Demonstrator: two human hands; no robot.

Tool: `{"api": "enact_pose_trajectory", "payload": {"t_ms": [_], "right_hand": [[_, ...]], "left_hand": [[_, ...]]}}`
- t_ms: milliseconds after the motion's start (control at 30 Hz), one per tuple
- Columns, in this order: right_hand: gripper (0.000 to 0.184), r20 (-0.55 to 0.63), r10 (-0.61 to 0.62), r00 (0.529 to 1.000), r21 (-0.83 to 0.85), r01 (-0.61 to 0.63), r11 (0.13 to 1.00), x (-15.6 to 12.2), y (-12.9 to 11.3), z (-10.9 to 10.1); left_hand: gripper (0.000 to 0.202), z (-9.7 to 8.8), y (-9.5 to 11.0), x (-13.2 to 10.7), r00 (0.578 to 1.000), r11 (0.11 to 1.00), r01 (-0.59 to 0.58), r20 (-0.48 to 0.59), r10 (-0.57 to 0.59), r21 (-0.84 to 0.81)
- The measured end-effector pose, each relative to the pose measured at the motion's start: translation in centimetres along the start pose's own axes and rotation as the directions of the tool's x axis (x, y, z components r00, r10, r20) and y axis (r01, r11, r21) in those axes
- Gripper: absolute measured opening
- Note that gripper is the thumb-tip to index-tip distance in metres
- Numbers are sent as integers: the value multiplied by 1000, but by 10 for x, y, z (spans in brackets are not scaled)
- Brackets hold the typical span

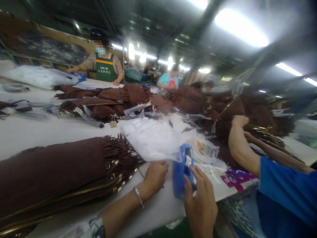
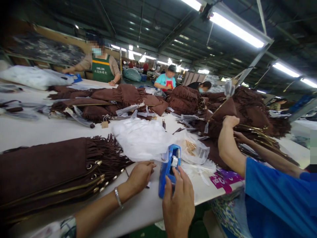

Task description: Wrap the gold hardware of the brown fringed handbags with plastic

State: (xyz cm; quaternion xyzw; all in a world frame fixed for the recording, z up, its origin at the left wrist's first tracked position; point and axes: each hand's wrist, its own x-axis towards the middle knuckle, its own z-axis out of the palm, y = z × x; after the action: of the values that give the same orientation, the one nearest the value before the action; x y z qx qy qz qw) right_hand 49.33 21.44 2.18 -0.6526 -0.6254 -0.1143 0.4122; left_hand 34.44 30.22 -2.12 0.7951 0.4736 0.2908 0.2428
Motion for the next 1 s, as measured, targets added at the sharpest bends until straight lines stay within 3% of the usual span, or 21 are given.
{"api": "enact_pose_trajectory", "payload": {"t_ms": [100,200,300,400,467,567,667,767,900,1000], "right_hand": [[70,69,2,998,20,-3,1000,-5,8,6],[89,106,180,978,63,-187,980,-15,8,15],[101,146,398,906,81,-411,908,-24,3,23],[102,176,586,791,54,-602,797,-25,-2,28],[96,193,656,729,-5,-668,744,-22,-2,27],[92,192,696,692,-58,-700,712,-16,1,23],[91,187,695,694,-61,-698,713,-14,6,18],[89,207,625,753,-38,-632,774,-17,9,16],[89,198,555,808,7,-567,823,-24,13,19],[89,195,546,814,39,-563,826,-27,19,23]], "left_hand": [[36,11,7,16,1000,998,-11,22,10,68],[32,21,7,28,998,992,-3,57,-4,130],[26,29,4,36,997,984,1,82,-16,176],[22,33,1,40,996,979,14,88,-33,202],[21,36,-1,41,996,979,21,84,-39,205],[20,40,-2,41,997,983,28,65,-40,181],[18,42,-1,41,998,992,44,46,-50,116],[18,37,0,42,995,996,92,26,-92,14],[23,19,-3,46,978,964,208,48,-203,-166],[30,2,-2,46,956,896,294,102,-275,-333]]}}
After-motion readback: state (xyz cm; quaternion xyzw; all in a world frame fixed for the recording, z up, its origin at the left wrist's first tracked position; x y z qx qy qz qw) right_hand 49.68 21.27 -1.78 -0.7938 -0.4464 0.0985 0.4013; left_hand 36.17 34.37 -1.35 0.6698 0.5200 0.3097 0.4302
